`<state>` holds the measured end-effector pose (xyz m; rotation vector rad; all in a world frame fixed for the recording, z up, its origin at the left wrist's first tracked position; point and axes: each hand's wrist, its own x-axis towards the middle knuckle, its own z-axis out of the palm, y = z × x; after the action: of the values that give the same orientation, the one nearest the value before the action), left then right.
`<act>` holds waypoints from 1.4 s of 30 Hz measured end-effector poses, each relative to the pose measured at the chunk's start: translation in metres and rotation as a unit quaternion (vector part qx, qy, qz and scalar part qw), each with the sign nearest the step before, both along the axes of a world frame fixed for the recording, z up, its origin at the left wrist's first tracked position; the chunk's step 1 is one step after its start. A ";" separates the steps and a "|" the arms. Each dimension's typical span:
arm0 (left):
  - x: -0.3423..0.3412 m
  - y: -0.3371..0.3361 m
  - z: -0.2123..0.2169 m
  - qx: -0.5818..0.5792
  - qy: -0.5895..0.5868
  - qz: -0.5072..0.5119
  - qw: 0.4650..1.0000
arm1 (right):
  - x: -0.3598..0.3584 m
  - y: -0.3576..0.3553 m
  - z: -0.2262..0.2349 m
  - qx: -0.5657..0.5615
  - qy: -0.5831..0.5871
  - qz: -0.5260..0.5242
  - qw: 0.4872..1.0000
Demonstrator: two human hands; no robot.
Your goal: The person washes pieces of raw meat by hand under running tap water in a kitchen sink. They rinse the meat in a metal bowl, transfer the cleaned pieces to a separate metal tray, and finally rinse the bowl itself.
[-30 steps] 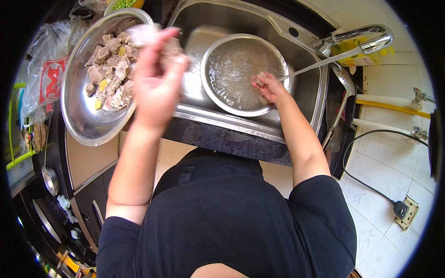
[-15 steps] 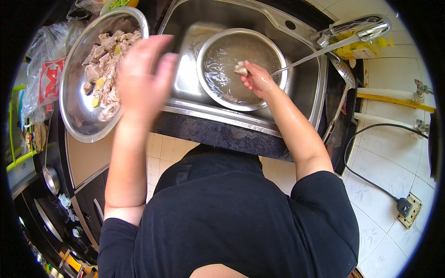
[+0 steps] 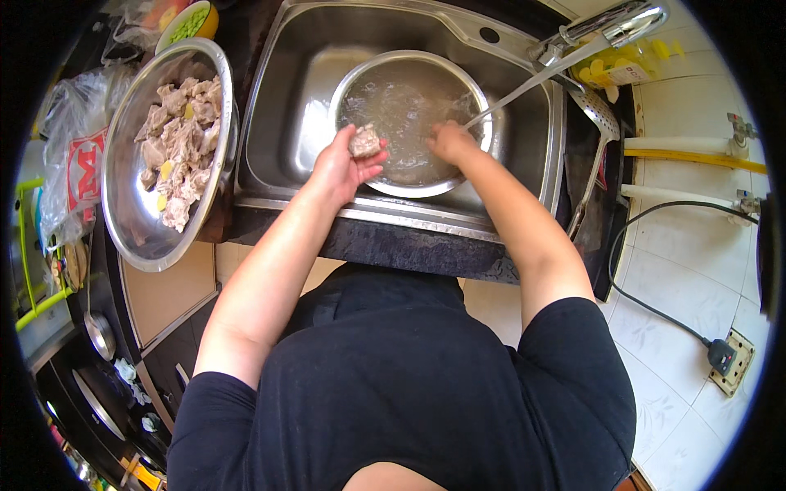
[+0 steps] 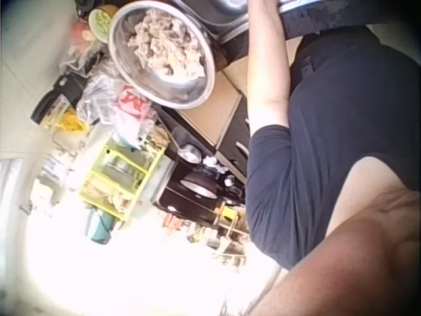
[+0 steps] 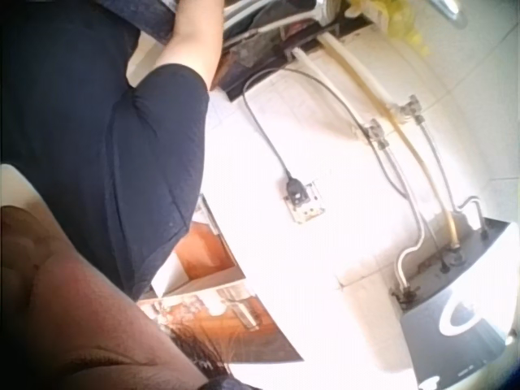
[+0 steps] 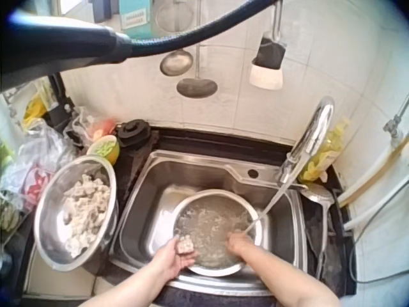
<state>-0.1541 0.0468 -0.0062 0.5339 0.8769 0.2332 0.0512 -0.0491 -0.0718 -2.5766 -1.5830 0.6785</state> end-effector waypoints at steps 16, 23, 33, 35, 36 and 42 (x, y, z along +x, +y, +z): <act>0.007 -0.011 -0.022 0.003 0.012 -0.019 1.000 | -0.021 0.004 -0.003 0.158 0.521 -0.435 0.717; 0.008 -0.005 -0.030 -0.060 0.009 -0.017 0.998 | -0.100 0.023 0.049 0.217 0.565 -0.267 0.750; 0.000 -0.002 -0.017 -0.044 -0.059 -0.020 0.997 | -0.040 0.031 0.018 0.124 0.548 -0.322 0.762; -0.003 -0.002 -0.017 -0.056 -0.098 -0.032 0.993 | -0.051 0.028 0.027 0.061 0.685 -0.304 0.660; -0.004 -0.002 -0.018 -0.065 -0.095 -0.023 0.993 | -0.056 0.025 0.027 0.059 0.754 -0.275 0.594; 0.000 -0.002 -0.014 -0.056 -0.089 -0.021 0.994 | -0.043 0.020 0.039 0.105 0.621 -0.199 0.750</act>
<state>-0.1544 0.0443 -0.0200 0.4189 0.7008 0.1886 0.0079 -0.0287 -0.0326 -1.4428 -0.5587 1.5301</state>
